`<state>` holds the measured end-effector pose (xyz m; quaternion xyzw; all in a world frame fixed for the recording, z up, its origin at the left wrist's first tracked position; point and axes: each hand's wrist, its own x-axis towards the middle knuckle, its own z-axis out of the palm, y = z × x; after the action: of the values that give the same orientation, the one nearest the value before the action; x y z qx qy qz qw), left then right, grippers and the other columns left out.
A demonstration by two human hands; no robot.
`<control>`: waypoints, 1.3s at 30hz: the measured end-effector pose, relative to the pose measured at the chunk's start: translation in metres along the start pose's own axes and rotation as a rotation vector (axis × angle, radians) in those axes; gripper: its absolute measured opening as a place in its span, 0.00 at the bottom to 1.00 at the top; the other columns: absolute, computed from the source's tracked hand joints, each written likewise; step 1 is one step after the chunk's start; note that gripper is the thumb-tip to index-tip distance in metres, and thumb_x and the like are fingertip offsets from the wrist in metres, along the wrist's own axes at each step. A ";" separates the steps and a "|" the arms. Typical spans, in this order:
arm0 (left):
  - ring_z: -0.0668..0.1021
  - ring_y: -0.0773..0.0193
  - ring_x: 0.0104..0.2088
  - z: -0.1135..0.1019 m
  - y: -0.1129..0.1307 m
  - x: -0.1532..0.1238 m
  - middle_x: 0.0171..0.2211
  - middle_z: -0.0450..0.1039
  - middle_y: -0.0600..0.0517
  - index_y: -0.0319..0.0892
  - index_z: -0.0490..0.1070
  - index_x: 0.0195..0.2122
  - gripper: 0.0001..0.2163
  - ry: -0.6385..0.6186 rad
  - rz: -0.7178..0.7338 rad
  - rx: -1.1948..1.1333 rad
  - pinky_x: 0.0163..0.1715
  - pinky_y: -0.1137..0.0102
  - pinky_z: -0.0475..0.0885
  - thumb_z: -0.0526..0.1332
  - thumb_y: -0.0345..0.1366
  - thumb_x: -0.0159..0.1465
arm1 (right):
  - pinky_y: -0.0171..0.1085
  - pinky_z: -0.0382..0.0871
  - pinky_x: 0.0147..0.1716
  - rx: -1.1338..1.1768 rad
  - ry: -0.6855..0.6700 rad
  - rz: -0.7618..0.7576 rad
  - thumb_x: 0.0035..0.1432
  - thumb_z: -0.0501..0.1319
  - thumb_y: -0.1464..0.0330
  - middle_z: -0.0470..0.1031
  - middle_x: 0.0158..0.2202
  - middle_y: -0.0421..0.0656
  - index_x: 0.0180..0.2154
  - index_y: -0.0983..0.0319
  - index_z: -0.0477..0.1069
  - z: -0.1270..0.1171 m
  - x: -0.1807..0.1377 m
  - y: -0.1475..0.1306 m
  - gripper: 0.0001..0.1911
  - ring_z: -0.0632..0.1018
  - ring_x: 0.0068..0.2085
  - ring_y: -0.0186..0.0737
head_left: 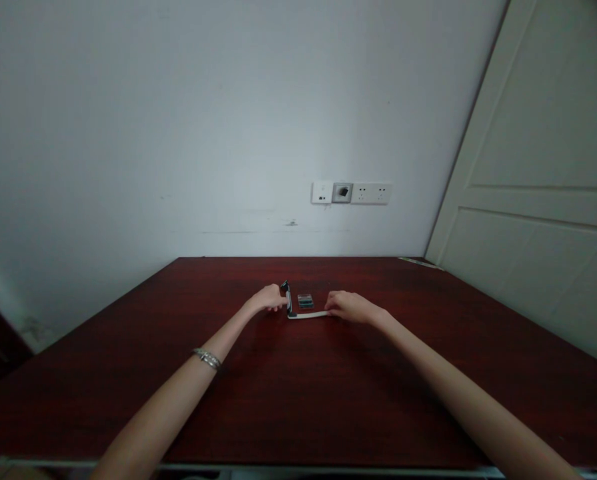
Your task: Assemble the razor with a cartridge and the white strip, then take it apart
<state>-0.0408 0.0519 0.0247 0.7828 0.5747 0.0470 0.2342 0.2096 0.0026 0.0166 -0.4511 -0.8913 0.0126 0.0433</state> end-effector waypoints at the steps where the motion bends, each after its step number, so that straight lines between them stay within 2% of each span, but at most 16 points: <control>1: 0.64 0.74 0.12 0.000 0.000 0.000 0.18 0.70 0.50 0.34 0.71 0.20 0.15 0.003 -0.001 0.004 0.15 0.76 0.61 0.55 0.41 0.55 | 0.32 0.64 0.35 0.000 0.005 0.001 0.57 0.54 0.66 0.72 0.41 0.44 0.38 0.58 0.74 0.001 0.000 0.000 0.11 0.73 0.41 0.40; 11: 0.65 0.73 0.13 0.001 -0.004 0.000 0.17 0.68 0.51 0.36 0.69 0.20 0.15 0.019 -0.005 0.030 0.17 0.76 0.63 0.54 0.41 0.55 | 0.32 0.63 0.34 -0.023 0.007 0.031 0.53 0.55 0.69 0.75 0.38 0.45 0.35 0.60 0.75 0.000 0.000 -0.005 0.10 0.74 0.39 0.41; 17: 0.66 0.73 0.13 0.002 -0.004 0.006 0.17 0.69 0.51 0.36 0.69 0.21 0.16 0.043 -0.005 0.041 0.17 0.76 0.62 0.53 0.43 0.56 | 0.32 0.63 0.36 -0.003 0.088 0.042 0.54 0.54 0.67 0.74 0.38 0.46 0.37 0.61 0.75 -0.007 -0.016 -0.005 0.12 0.73 0.41 0.40; 19: 0.66 0.72 0.13 0.004 -0.002 0.009 0.18 0.69 0.51 0.36 0.69 0.21 0.16 0.046 -0.001 0.041 0.16 0.76 0.62 0.53 0.44 0.57 | 0.32 0.63 0.35 0.000 0.149 0.150 0.54 0.55 0.66 0.75 0.37 0.45 0.36 0.59 0.75 -0.009 -0.027 0.002 0.12 0.73 0.41 0.40; 24: 0.71 0.67 0.17 0.013 0.006 0.016 0.19 0.71 0.48 0.36 0.71 0.26 0.16 0.082 -0.028 0.114 0.20 0.75 0.64 0.53 0.44 0.57 | 0.32 0.63 0.31 0.048 0.303 0.622 0.50 0.58 0.66 0.77 0.32 0.46 0.32 0.61 0.77 -0.006 -0.057 0.042 0.11 0.76 0.35 0.41; 26: 0.74 0.63 0.22 0.015 0.010 0.018 0.22 0.73 0.46 0.37 0.72 0.29 0.17 0.094 -0.048 0.157 0.22 0.73 0.66 0.53 0.46 0.57 | 0.32 0.63 0.31 0.088 0.346 0.722 0.48 0.59 0.66 0.77 0.31 0.47 0.31 0.62 0.77 -0.003 -0.067 0.061 0.10 0.76 0.33 0.40; 29: 0.77 0.58 0.29 0.018 0.014 0.021 0.28 0.75 0.44 0.38 0.71 0.34 0.17 0.114 -0.096 0.205 0.26 0.71 0.68 0.53 0.48 0.56 | 0.32 0.62 0.28 0.119 0.363 0.826 0.46 0.60 0.67 0.77 0.29 0.48 0.30 0.63 0.77 0.003 -0.081 0.085 0.09 0.77 0.32 0.41; 33: 0.78 0.58 0.30 0.020 0.018 0.022 0.31 0.75 0.43 0.38 0.71 0.36 0.17 0.083 -0.118 0.226 0.28 0.70 0.69 0.53 0.46 0.56 | 0.32 0.62 0.25 0.138 0.329 0.941 0.46 0.60 0.66 0.76 0.28 0.50 0.29 0.65 0.77 0.011 -0.093 0.102 0.10 0.77 0.29 0.41; 39: 0.78 0.56 0.33 0.022 0.019 0.024 0.34 0.75 0.41 0.38 0.71 0.37 0.16 0.086 -0.149 0.225 0.30 0.70 0.69 0.55 0.44 0.55 | 0.32 0.63 0.26 0.100 0.275 0.958 0.46 0.59 0.69 0.76 0.27 0.51 0.28 0.67 0.75 0.018 -0.098 0.109 0.08 0.77 0.29 0.41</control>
<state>-0.0082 0.0626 0.0088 0.7566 0.6422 -0.0017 0.1231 0.3535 -0.0114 -0.0148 -0.8046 -0.5683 0.0143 0.1715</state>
